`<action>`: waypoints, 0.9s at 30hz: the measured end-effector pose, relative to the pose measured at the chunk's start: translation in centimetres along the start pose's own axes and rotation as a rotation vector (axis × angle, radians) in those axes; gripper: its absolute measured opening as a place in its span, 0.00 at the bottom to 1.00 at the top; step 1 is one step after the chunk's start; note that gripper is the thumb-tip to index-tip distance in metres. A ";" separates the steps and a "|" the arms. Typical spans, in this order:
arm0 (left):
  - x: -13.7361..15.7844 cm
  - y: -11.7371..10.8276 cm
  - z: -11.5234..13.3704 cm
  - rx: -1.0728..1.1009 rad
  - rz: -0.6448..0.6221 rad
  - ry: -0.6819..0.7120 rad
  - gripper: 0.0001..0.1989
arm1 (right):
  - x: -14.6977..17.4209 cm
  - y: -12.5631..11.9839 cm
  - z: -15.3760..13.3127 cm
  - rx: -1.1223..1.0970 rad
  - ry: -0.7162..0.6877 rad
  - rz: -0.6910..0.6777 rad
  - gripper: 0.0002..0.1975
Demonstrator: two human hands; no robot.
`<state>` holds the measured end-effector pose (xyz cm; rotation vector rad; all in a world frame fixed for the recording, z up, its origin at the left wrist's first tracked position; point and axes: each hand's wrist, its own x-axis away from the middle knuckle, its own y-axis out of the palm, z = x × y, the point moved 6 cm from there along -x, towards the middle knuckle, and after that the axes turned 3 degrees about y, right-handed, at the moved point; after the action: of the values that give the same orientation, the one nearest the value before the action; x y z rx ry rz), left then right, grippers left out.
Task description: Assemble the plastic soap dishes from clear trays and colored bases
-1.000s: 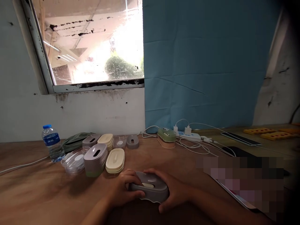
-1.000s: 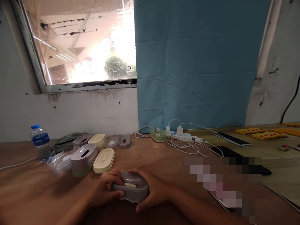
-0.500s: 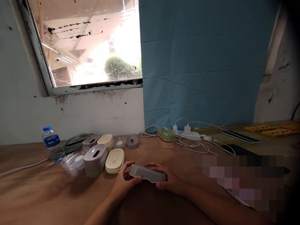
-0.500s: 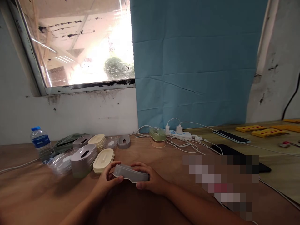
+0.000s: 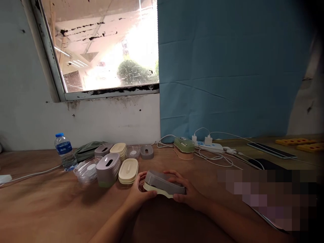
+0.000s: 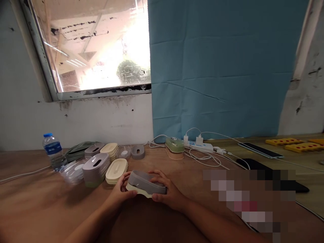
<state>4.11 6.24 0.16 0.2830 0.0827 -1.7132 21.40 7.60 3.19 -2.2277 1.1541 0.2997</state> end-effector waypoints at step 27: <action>4.0 4.6 5.5 -1.062 -0.622 0.657 0.11 | 0.0 -3.6 4.7 -1.021 0.274 0.549 0.10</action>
<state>7.27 0.42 5.02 -0.0078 1.6396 -1.8488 24.61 12.03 0.95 -2.7739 2.0997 1.0180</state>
